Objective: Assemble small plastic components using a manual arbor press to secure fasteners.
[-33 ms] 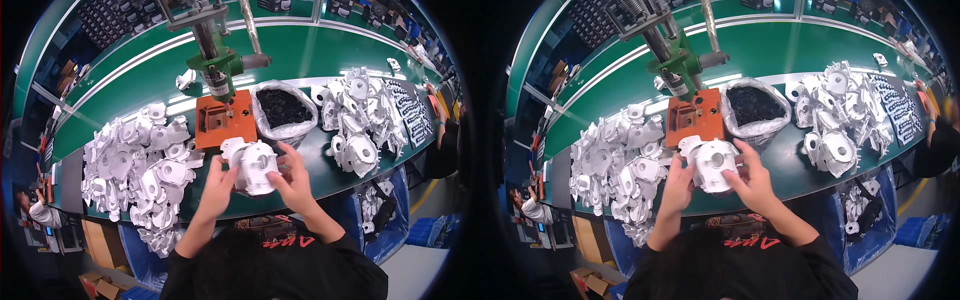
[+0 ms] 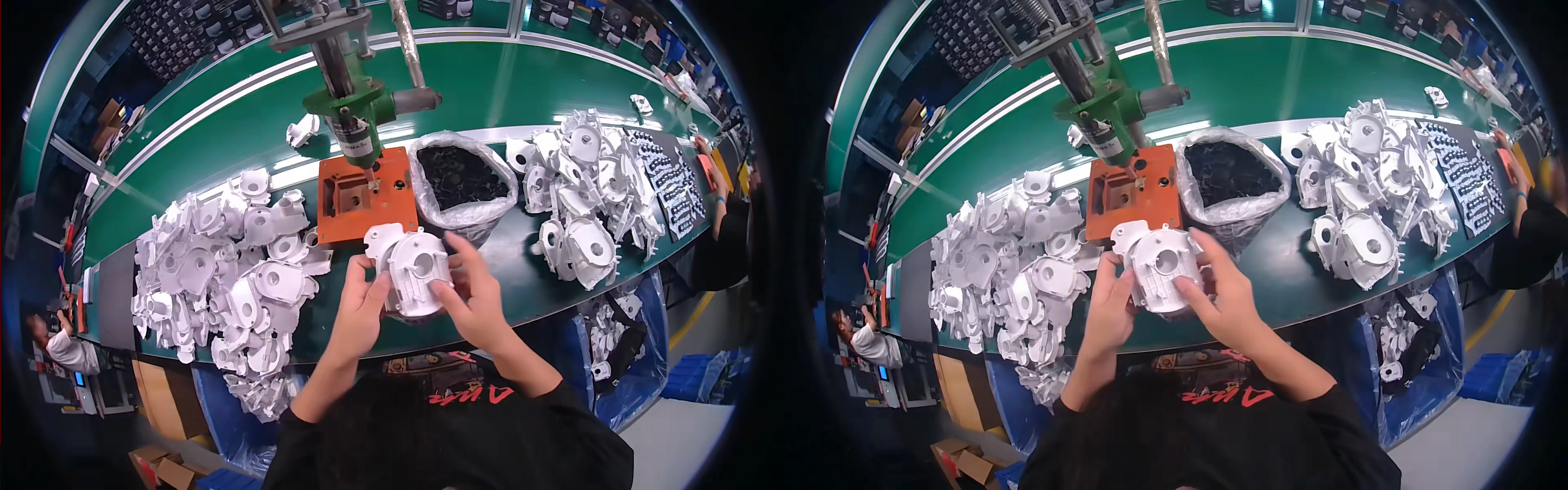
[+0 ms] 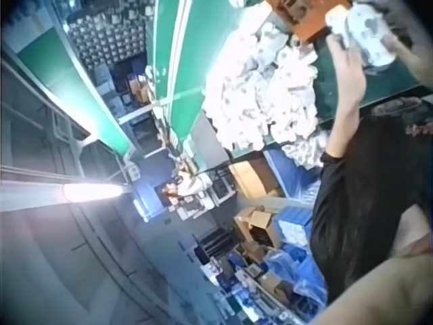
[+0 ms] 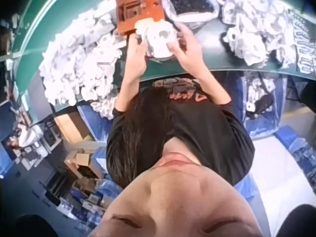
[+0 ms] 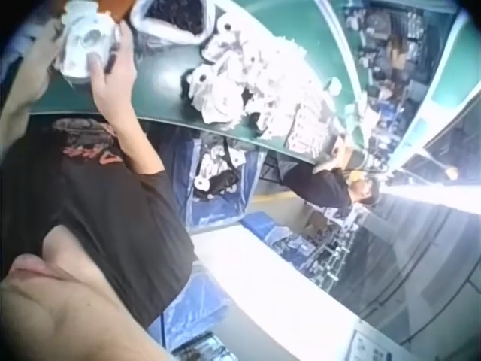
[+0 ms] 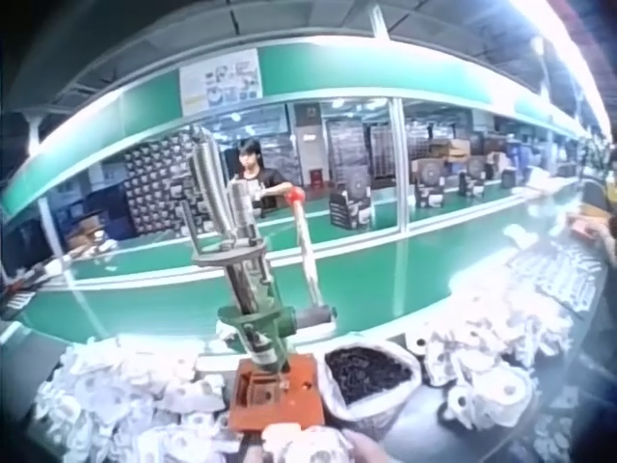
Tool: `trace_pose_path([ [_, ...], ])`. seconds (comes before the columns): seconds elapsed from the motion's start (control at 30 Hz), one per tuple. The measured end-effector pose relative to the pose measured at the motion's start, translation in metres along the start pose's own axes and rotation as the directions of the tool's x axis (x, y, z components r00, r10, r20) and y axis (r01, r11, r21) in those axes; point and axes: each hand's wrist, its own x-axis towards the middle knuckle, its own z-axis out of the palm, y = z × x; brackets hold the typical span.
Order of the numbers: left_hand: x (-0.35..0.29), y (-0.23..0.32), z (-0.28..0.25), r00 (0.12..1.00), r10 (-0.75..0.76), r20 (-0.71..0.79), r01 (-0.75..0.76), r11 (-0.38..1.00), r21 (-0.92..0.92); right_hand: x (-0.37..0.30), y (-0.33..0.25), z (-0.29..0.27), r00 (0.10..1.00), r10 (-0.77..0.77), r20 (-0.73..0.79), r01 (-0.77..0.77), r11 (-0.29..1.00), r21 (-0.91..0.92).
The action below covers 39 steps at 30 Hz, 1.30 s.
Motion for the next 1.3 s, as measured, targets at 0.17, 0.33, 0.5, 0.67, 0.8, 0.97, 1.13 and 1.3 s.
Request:
trace_pose_path([
  [0.17,-0.004,-0.004,0.028,0.994,0.108,-0.029,-0.11,0.99,-0.084,0.003,0.006,-0.003,0.99,-0.143,-0.004,0.136,0.954,-0.266],
  [0.33,-0.006,-0.011,0.03,0.991,0.135,-0.019,-0.136,0.988,-0.076,-0.001,0.014,-0.006,0.999,-0.029,-0.014,0.027,0.988,-0.15],
  [0.5,-0.005,-0.014,0.027,0.983,0.178,-0.046,-0.18,0.983,-0.044,-0.001,0.015,-0.003,0.998,0.038,-0.042,-0.04,0.998,-0.042],
  [0.67,-0.005,-0.01,0.026,0.994,0.091,-0.054,-0.098,0.984,-0.148,0.005,0.007,-0.007,0.983,0.183,-0.008,-0.181,0.978,0.105],
  [0.8,-0.003,-0.011,0.029,0.996,0.094,-0.009,-0.094,0.985,-0.146,0.006,0.016,-0.004,1.0,-0.012,-0.027,0.01,0.998,-0.059],
  [0.97,-0.004,-0.011,0.026,0.996,0.089,-0.024,-0.092,0.984,-0.153,0.005,0.014,-0.003,0.997,-0.081,-0.02,0.077,0.985,-0.155],
  [1.13,-0.004,-0.019,0.022,0.991,0.11,-0.078,-0.121,0.98,-0.155,0.006,0.006,-0.002,0.993,-0.119,0.022,0.12,0.948,-0.294],
  [1.3,-0.006,-0.011,0.026,0.986,0.159,-0.052,-0.166,0.967,-0.195,0.006,0.006,0.001,0.991,-0.103,0.083,0.125,0.941,-0.316],
])
